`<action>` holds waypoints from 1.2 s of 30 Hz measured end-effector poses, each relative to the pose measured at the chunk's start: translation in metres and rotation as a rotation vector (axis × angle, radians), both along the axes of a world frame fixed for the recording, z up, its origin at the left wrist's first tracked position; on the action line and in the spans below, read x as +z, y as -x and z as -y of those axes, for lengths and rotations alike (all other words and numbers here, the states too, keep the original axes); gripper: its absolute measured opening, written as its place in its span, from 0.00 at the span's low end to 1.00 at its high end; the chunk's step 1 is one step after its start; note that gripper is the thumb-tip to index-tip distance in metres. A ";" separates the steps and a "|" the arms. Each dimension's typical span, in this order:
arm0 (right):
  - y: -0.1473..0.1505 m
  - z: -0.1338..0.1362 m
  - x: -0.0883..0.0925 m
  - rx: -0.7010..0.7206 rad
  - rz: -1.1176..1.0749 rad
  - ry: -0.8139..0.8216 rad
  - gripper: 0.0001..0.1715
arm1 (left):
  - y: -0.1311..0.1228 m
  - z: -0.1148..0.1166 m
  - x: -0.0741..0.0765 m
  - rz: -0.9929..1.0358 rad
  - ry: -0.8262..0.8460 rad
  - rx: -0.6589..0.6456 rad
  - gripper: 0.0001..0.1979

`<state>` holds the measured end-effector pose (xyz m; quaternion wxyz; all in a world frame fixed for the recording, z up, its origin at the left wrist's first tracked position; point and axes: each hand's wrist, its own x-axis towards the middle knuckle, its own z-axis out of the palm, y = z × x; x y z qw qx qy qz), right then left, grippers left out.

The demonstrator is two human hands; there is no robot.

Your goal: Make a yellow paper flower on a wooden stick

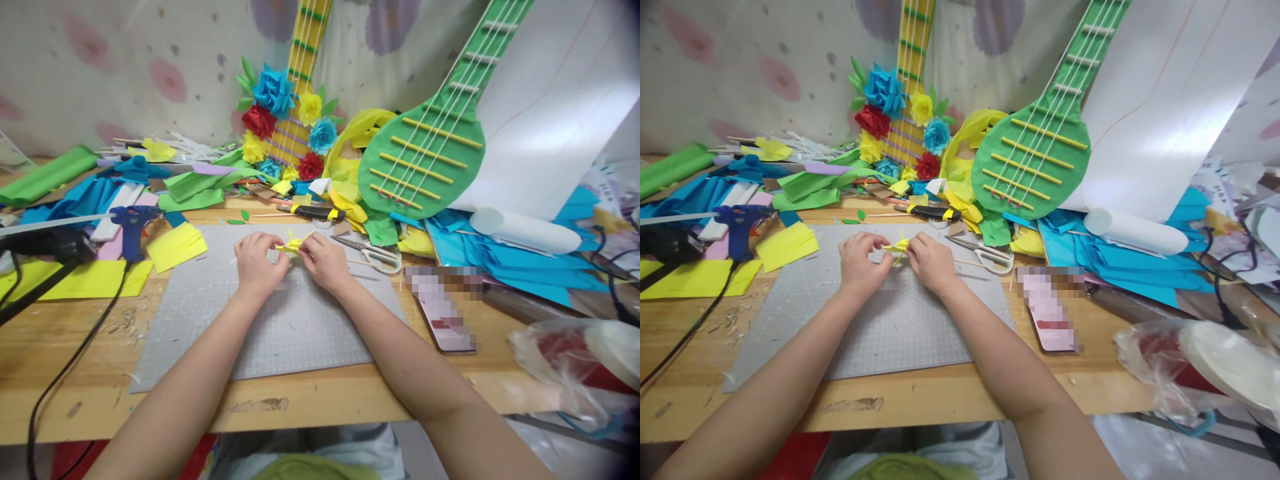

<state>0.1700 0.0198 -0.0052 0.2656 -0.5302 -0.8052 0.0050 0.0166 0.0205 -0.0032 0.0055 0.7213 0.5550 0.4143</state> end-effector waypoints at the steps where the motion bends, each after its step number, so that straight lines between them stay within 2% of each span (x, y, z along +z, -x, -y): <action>1: 0.000 0.000 0.001 -0.013 0.005 -0.008 0.08 | -0.002 0.001 0.001 0.069 0.069 0.010 0.05; 4: 0.003 0.001 0.001 -0.039 0.018 -0.040 0.08 | -0.007 0.002 -0.001 0.307 0.315 -0.014 0.07; 7: 0.006 0.001 -0.001 -0.045 0.013 -0.069 0.09 | -0.012 0.000 -0.004 0.667 0.513 -0.046 0.09; 9: 0.008 0.001 -0.002 -0.041 0.008 -0.088 0.11 | -0.015 -0.001 -0.003 0.884 0.582 -0.041 0.09; 12: 0.010 0.001 -0.002 -0.033 -0.001 -0.127 0.13 | -0.017 -0.002 0.002 1.036 0.627 -0.005 0.08; 17: 0.011 0.003 -0.001 -0.014 -0.040 -0.176 0.14 | -0.015 -0.003 0.010 1.100 0.680 0.016 0.07; 24: 0.016 0.007 0.001 -0.033 -0.114 -0.147 0.13 | -0.017 0.000 0.016 1.145 0.669 0.000 0.05; 36: 0.013 0.006 0.000 -0.005 -0.117 -0.124 0.16 | -0.023 0.001 0.010 1.104 0.631 0.022 0.07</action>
